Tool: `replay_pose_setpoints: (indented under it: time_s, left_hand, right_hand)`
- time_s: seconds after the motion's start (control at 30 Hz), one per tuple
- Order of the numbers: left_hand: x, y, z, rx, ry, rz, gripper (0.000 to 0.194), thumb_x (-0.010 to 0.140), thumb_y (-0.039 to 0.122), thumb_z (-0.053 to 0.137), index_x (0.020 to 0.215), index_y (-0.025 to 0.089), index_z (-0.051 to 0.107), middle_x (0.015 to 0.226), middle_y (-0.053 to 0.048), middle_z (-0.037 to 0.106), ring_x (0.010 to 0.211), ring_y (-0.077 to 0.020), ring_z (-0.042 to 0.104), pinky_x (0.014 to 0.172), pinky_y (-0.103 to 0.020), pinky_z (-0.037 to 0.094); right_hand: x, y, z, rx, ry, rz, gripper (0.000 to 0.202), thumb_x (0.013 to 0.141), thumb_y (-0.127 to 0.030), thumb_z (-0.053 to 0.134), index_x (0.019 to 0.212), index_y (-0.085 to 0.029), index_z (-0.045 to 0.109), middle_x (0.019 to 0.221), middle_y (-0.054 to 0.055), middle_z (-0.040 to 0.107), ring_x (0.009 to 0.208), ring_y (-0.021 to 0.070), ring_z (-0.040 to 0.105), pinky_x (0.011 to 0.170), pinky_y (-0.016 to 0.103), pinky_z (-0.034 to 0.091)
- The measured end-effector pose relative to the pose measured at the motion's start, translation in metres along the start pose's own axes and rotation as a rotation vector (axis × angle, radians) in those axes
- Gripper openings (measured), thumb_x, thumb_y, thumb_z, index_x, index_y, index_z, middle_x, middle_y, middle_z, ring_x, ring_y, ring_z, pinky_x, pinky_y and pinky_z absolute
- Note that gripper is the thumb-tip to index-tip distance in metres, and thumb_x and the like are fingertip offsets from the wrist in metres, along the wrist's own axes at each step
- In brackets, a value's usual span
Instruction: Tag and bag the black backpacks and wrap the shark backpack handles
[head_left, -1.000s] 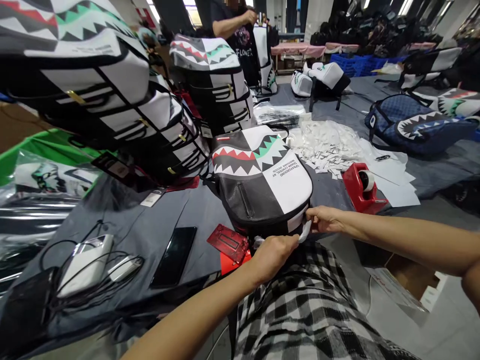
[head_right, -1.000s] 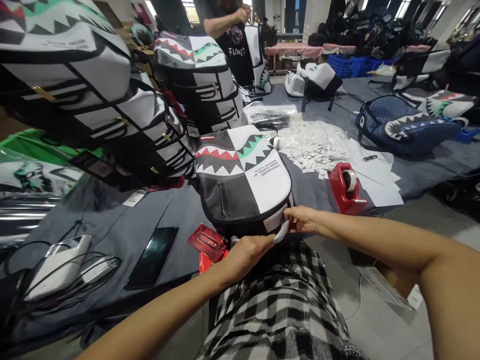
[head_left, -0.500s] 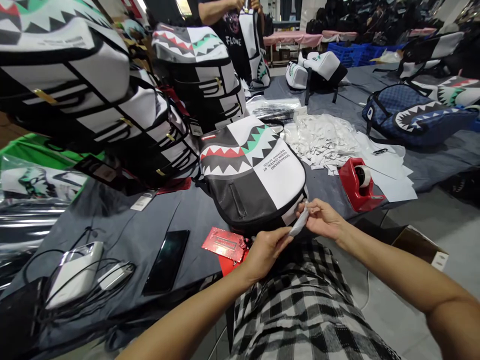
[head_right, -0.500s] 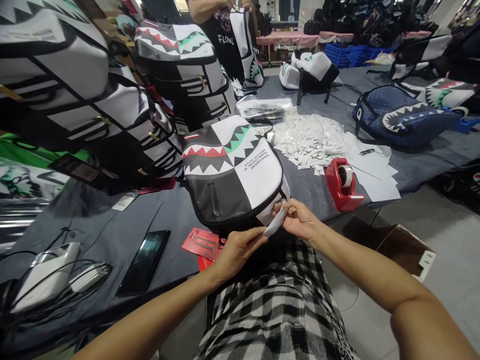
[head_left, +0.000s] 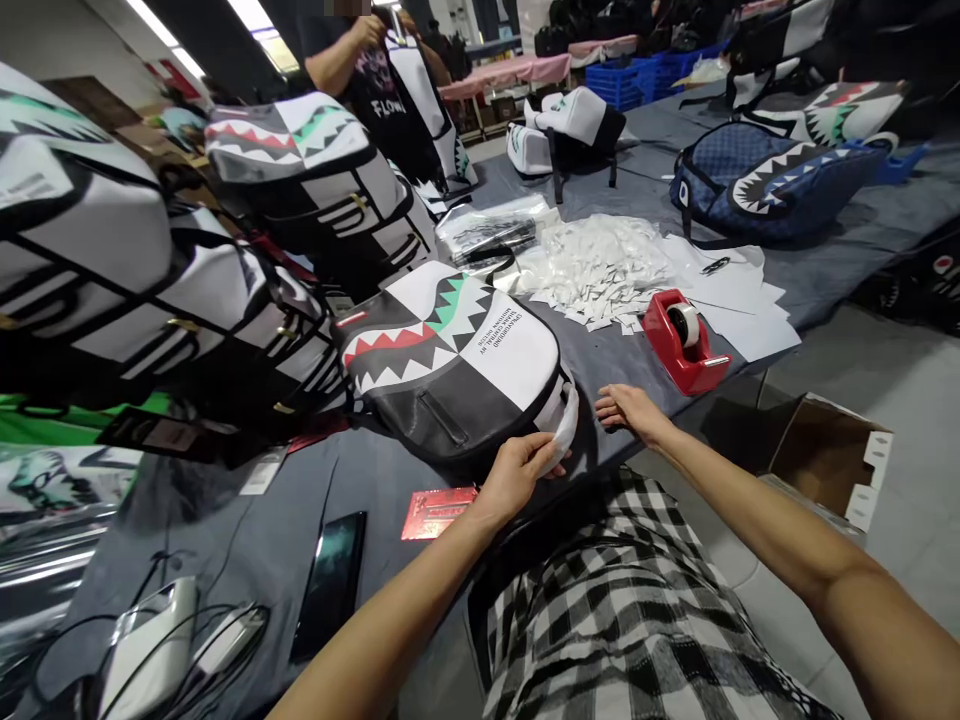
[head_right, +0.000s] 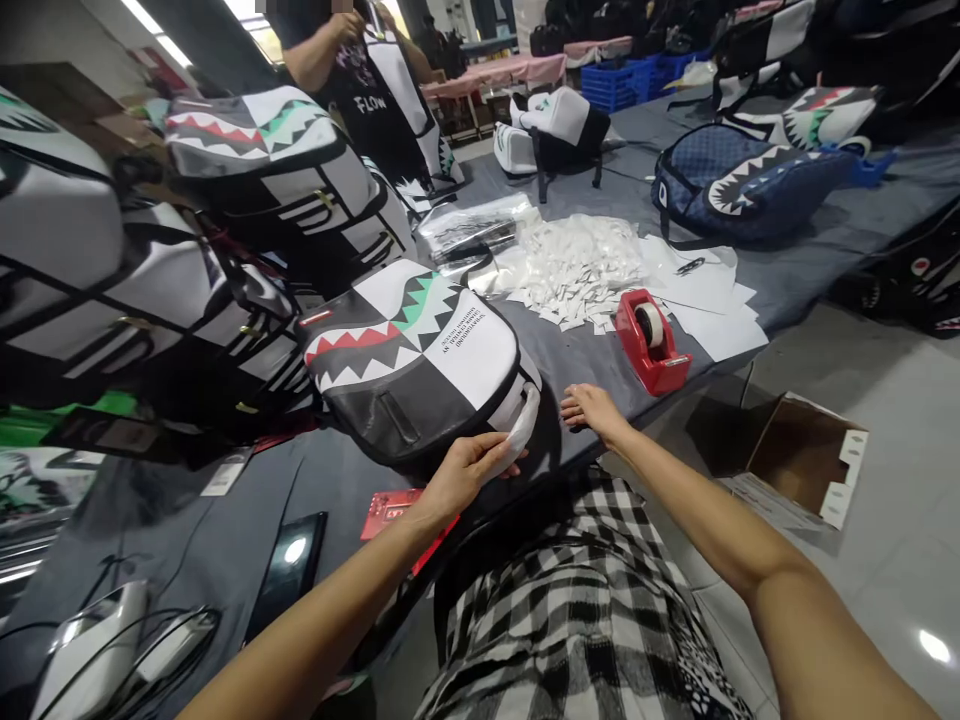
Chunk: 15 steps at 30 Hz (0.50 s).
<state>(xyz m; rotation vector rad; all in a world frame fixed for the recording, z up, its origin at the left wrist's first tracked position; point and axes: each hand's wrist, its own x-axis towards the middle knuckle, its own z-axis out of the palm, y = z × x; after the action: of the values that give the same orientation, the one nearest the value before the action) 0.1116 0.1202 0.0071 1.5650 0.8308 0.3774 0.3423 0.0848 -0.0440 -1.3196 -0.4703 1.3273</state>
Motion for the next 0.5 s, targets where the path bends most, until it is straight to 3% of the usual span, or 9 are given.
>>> replay_pose_setpoints:
  time_s: [0.07, 0.17, 0.27, 0.37, 0.43, 0.5]
  left_hand:
    - [-0.002, -0.002, 0.004, 0.029, 0.03, 0.02, 0.051, 0.083, 0.06, 0.063, 0.098, 0.014, 0.077, 0.082, -0.007, 0.075, 0.069, -0.02, 0.07, 0.066, -0.028, 0.054]
    - [-0.004, -0.006, 0.009, 0.13, 0.072, 0.081, 0.045, 0.085, 0.055, 0.062, 0.101, 0.016, 0.078, 0.082, -0.005, 0.076, 0.075, -0.0225, 0.074, 0.069, -0.029, 0.056]
    - [-0.004, -0.011, 0.011, 0.167, 0.13, 0.138, 0.041, 0.087, 0.05, 0.062, 0.106, 0.017, 0.078, 0.083, -0.004, 0.078, 0.082, -0.0236, 0.075, 0.075, -0.029, 0.058]
    - [-0.001, -0.015, 0.004, 0.126, 0.213, 0.162, 0.041, 0.084, 0.049, 0.066, 0.106, 0.017, 0.078, 0.089, -0.005, 0.079, 0.084, -0.0241, 0.075, 0.077, -0.031, 0.059]
    - [0.001, -0.018, -0.002, 0.125, 0.282, 0.161, 0.039, 0.083, 0.048, 0.068, 0.103, 0.017, 0.079, 0.093, -0.006, 0.08, 0.086, -0.0251, 0.075, 0.08, -0.034, 0.059]
    - [0.002, -0.019, -0.005, 0.153, 0.329, 0.158, 0.035, 0.083, 0.045, 0.068, 0.102, 0.017, 0.079, 0.097, -0.007, 0.08, 0.088, -0.0259, 0.074, 0.084, -0.036, 0.058]
  right_hand:
    - [-0.004, -0.001, 0.009, 0.028, -0.086, -0.035, 0.014, 0.087, -0.027, 0.073, 0.082, -0.015, 0.067, 0.075, 0.005, 0.072, 0.066, 0.0133, 0.068, 0.061, 0.022, 0.057]
    - [0.001, -0.009, 0.04, 0.072, -0.215, 0.033, 0.018, 0.08, -0.023, 0.079, 0.074, -0.014, 0.065, 0.067, 0.003, 0.068, 0.062, 0.0117, 0.064, 0.062, 0.021, 0.056]
    - [0.016, -0.018, 0.067, 0.075, -0.183, 0.087, 0.023, 0.079, -0.02, 0.078, 0.067, -0.016, 0.058, 0.057, 0.0, 0.06, 0.057, 0.0113, 0.059, 0.059, 0.021, 0.055]
    - [0.021, -0.021, 0.067, 0.048, -0.193, 0.074, 0.024, 0.089, -0.029, 0.067, 0.071, -0.018, 0.057, 0.059, 0.0, 0.06, 0.062, 0.013, 0.062, 0.065, 0.024, 0.057]
    - [0.011, -0.018, 0.055, -0.162, -0.161, -0.057, 0.023, 0.092, -0.036, 0.063, 0.077, -0.019, 0.06, 0.067, 0.002, 0.063, 0.071, 0.0162, 0.065, 0.073, 0.029, 0.059]
    - [-0.006, -0.013, 0.042, -0.469, -0.099, -0.387, 0.019, 0.09, -0.039, 0.064, 0.088, -0.02, 0.064, 0.084, 0.006, 0.069, 0.089, 0.0215, 0.067, 0.087, 0.038, 0.057]
